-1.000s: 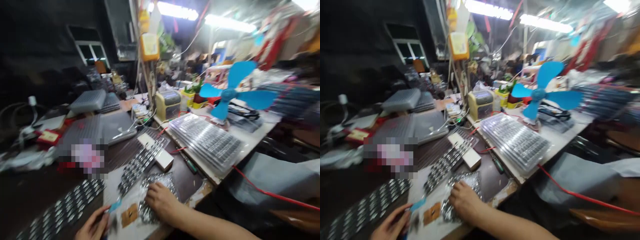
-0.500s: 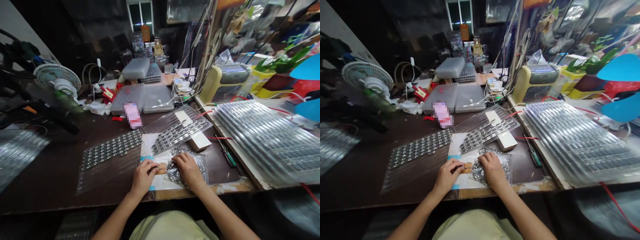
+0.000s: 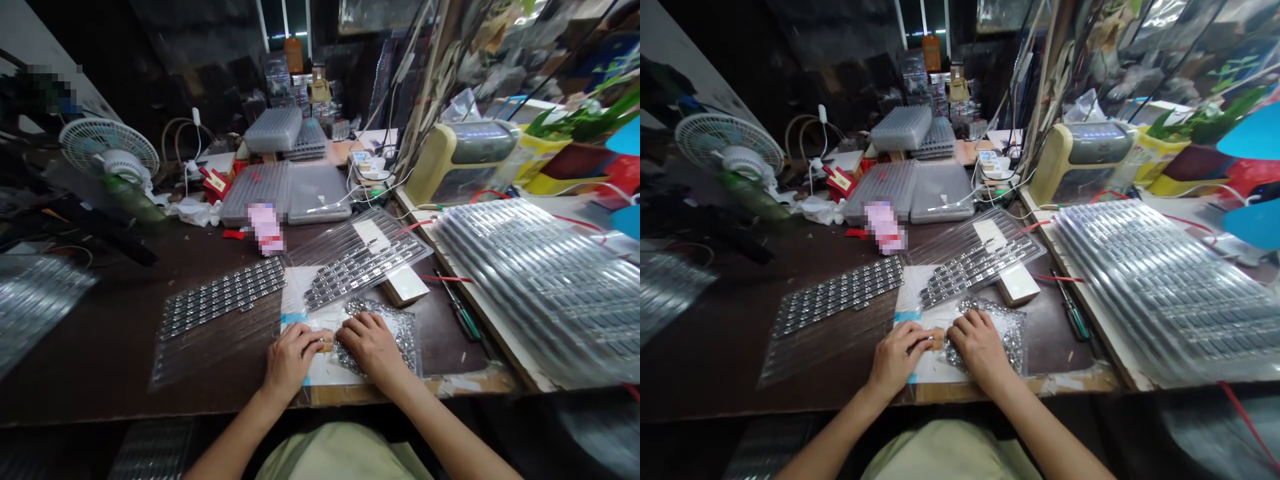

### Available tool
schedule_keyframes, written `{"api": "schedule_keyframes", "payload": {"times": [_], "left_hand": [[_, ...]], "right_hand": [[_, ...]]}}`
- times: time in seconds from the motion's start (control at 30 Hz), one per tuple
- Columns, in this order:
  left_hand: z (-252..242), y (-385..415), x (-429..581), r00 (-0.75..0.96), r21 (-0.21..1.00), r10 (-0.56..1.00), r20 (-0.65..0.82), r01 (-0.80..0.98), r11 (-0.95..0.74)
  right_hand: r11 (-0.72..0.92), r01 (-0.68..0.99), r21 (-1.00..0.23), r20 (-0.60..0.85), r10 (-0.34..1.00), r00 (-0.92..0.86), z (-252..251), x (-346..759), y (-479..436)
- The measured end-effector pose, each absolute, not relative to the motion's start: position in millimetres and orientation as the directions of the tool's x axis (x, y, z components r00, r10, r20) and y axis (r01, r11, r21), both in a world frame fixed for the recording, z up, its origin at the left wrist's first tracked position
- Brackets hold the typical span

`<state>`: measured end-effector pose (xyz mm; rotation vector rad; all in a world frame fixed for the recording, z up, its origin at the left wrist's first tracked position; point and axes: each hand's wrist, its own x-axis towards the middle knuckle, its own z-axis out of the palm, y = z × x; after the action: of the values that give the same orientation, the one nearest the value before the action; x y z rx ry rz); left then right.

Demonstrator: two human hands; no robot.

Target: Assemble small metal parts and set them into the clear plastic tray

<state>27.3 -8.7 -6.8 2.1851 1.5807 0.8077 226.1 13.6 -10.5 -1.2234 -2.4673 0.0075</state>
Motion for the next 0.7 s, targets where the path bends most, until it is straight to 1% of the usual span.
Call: {"api": "schedule_keyframes", "payload": {"times": [0.1, 0.17, 0.23, 0.33, 0.4, 0.47, 0.5, 0.57, 0.7], "left_hand": [[-7, -9, 30, 0.220, 0.577, 0.944, 0.246, 0.749, -0.325], [-8, -9, 29, 0.195, 0.625, 0.949, 0.247, 0.716, -0.310], [-10, -6, 24, 0.118, 0.717, 0.957, 0.266, 0.639, -0.278], [-13, -1, 14, -0.058, 0.832, 0.957, 0.284, 0.512, -0.216], [-15, 1, 9, -0.123, 0.864, 0.953, 0.278, 0.466, -0.191], [-15, 1, 7, -0.137, 0.878, 0.954, 0.265, 0.443, -0.181], [-15, 1, 7, -0.133, 0.881, 0.956, 0.261, 0.439, -0.179], [-14, 0, 9, -0.124, 0.882, 0.959, 0.257, 0.435, -0.180], [-14, 0, 11, -0.106, 0.884, 0.962, 0.252, 0.430, -0.185]], "right_hand": [[0.610, 0.778, -0.146, 0.363, 0.765, -0.532, -11, 227, 13], [0.603, 0.780, -0.171, 0.394, 0.767, -0.506, -11, 229, 13], [0.577, 0.776, -0.254, 0.427, 0.787, -0.445, -9, 232, 13], [0.522, 0.726, -0.448, 0.457, 0.831, -0.316, -5, 232, 10], [0.506, 0.664, -0.551, 0.433, 0.853, -0.291, -3, 226, 6], [0.479, 0.637, -0.604, 0.378, 0.876, -0.300, -2, 215, 3], [0.463, 0.646, -0.606, 0.350, 0.885, -0.305, -2, 208, 2], [0.439, 0.691, -0.574, 0.323, 0.897, -0.301, -4, 196, 1], [0.451, 0.739, -0.500, 0.358, 0.885, -0.298, -8, 179, 3]]}}
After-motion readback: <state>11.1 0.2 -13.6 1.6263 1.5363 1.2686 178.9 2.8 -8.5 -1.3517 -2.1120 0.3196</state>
